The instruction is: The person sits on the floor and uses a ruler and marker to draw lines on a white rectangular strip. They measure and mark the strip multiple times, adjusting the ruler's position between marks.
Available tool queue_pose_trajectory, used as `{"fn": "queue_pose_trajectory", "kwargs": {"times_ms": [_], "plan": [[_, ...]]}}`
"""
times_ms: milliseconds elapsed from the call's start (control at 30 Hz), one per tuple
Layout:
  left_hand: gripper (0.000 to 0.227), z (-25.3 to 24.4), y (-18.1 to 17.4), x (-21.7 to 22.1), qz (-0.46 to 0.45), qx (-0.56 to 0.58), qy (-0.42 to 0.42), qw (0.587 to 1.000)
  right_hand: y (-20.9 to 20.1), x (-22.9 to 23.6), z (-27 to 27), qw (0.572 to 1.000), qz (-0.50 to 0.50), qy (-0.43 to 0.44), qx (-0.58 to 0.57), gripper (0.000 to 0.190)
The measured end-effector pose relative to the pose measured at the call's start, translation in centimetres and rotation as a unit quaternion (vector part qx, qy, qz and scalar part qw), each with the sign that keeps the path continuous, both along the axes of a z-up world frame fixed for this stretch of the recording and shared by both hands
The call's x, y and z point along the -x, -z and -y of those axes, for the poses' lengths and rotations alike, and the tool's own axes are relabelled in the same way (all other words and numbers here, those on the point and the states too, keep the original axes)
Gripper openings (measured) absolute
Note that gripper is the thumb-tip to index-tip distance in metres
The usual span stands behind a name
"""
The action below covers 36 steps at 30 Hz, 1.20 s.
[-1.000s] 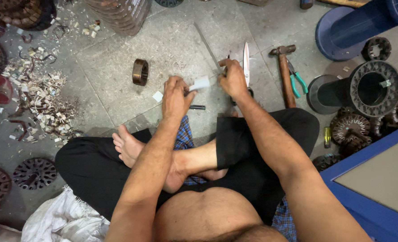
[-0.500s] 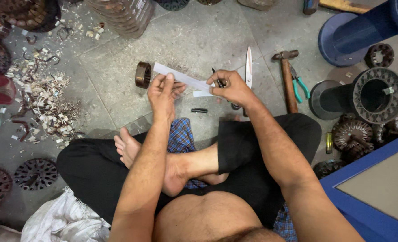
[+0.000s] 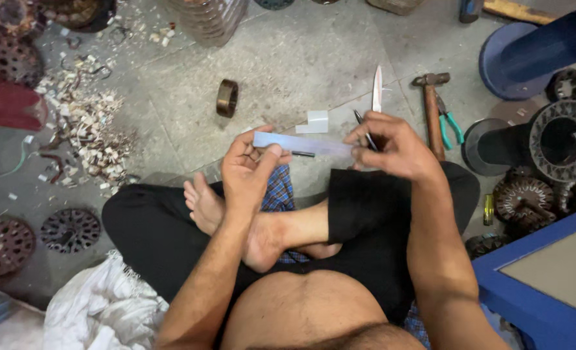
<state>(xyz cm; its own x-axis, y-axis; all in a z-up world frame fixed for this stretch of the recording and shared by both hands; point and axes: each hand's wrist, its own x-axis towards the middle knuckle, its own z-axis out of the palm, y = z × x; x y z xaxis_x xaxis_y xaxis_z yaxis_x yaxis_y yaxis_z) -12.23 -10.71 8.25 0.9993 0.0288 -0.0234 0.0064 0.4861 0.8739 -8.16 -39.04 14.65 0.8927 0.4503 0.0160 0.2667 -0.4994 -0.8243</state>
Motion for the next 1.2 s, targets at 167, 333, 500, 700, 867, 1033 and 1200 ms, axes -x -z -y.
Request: {"fn": "queue_pose_trajectory", "kwargs": {"times_ms": [167,333,500,700,867,1033,1200], "plan": [[0.038,-1.2,-3.6,2.1,0.008,-0.016,0.049,0.999,-1.3,4.3,-0.6,0.999,-0.027,0.043,-0.005,0.025],[0.032,-1.5,-4.5,3.8,-0.007,-0.051,0.096,0.994,-0.8,7.2,-0.3,0.998,0.055,0.040,-0.013,0.029],[0.020,-1.3,-3.5,4.4,-0.061,-0.101,0.115,0.986,0.6,9.5,0.4,0.997,0.040,0.060,-0.008,0.028],[0.011,-1.3,-2.9,4.5,-0.024,-0.173,0.120,0.977,2.6,10.5,0.7,0.995,0.069,0.076,0.004,0.025],[0.017,-0.3,-3.4,4.5,-0.032,-0.266,0.062,0.961,3.4,10.2,0.3,0.994,0.067,0.082,0.013,0.028],[0.027,0.1,-2.8,4.0,-0.075,-0.242,0.053,0.966,3.5,10.0,0.1,0.995,0.075,0.068,-0.024,0.027],[0.040,-1.3,-2.2,3.1,-0.125,-0.150,0.111,0.975,3.2,10.0,0.2,0.995,0.046,0.085,-0.002,0.026]]}}
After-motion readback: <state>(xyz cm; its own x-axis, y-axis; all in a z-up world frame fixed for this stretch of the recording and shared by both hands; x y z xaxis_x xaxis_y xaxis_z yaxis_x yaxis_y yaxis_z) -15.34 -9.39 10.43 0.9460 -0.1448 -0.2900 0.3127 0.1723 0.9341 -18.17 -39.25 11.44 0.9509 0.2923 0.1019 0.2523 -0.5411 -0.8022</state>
